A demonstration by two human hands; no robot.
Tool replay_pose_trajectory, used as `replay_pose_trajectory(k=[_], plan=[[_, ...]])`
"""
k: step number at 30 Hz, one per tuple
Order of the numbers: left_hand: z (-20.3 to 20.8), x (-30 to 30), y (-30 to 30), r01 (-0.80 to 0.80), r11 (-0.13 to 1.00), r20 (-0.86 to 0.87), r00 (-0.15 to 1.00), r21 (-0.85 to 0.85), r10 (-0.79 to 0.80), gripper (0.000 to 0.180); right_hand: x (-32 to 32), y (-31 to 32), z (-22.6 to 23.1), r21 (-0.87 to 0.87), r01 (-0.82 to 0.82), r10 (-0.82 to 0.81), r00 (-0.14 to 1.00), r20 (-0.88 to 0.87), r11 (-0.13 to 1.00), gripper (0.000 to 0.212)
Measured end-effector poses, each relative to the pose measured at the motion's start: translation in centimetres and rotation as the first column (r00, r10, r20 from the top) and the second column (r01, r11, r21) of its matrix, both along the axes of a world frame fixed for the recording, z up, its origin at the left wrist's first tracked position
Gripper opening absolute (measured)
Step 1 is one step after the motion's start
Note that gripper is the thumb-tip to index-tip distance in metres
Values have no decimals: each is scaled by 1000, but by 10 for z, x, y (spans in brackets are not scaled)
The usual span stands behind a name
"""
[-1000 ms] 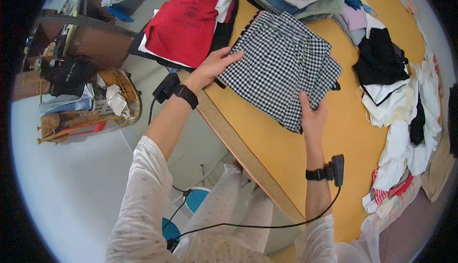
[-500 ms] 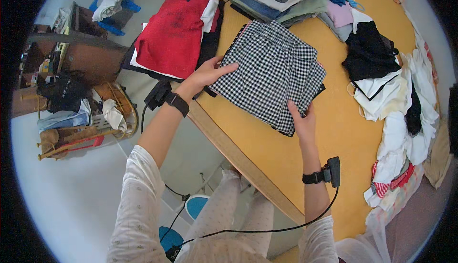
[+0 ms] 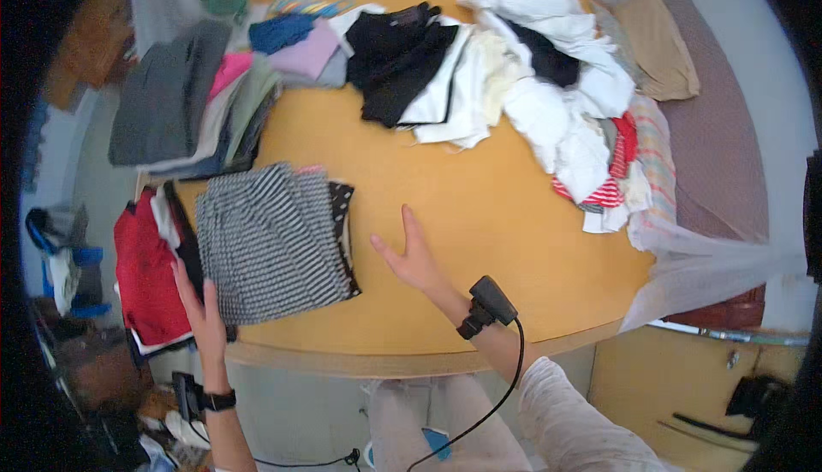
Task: Folding various items of clothing on a bed.
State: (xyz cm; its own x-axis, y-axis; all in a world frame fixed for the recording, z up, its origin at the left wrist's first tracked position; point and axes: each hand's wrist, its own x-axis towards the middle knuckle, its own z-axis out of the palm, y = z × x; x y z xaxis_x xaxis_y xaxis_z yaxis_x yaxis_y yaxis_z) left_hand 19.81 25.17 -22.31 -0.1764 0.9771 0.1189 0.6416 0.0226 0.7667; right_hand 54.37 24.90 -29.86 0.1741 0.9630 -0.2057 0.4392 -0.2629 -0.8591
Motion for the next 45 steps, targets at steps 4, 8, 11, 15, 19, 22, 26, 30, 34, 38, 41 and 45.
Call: replay_pose_trajectory(k=[4,8,11,15,19,22,26,30,34,38,41,45], plan=[[39,109,2,225,974,-127,968,38,-219,61,73,-18,20,-16,170,-168,982,88,985,81],[53,206,5,410,910,-104,909,62,-403,64,151,-40,20,-29,250,-238,946,219,968,79],[45,278,-3,563,827,-60,825,-6,-562,68,206,-59,19,-74,309,-289,936,202,948,78],[-3,373,-24,699,701,-67,700,-139,-711,76,307,-88,-17,27,315,-299,864,406,949,78],[-74,456,-40,722,620,-58,636,-307,-770,84,378,-105,-30,72,341,-343,866,365,937,76],[-149,506,-43,753,606,-206,570,-257,-795,94,423,-102,-30,154,288,-327,857,398,945,75],[-160,583,-51,577,659,-205,657,-482,-725,104,481,-86,-21,190,241,-298,874,384,952,73],[-133,631,-60,283,619,-410,542,-733,-734,110,516,-57,-9,173,290,-337,846,412,941,71],[-135,632,-60,231,690,-550,456,-686,-700,114,530,-25,-12,240,233,-326,799,505,942,71],[-163,633,-65,169,760,-687,341,-627,-642,116,548,7,-11,235,246,-332,814,476,940,71],[-156,647,-61,133,624,-568,304,-770,-765,118,569,29,-11,309,237,-364,807,465,921,71],[-156,637,-62,159,643,-596,263,-749,-759,123,574,62,-7,337,250,-387,808,445,908,73]])
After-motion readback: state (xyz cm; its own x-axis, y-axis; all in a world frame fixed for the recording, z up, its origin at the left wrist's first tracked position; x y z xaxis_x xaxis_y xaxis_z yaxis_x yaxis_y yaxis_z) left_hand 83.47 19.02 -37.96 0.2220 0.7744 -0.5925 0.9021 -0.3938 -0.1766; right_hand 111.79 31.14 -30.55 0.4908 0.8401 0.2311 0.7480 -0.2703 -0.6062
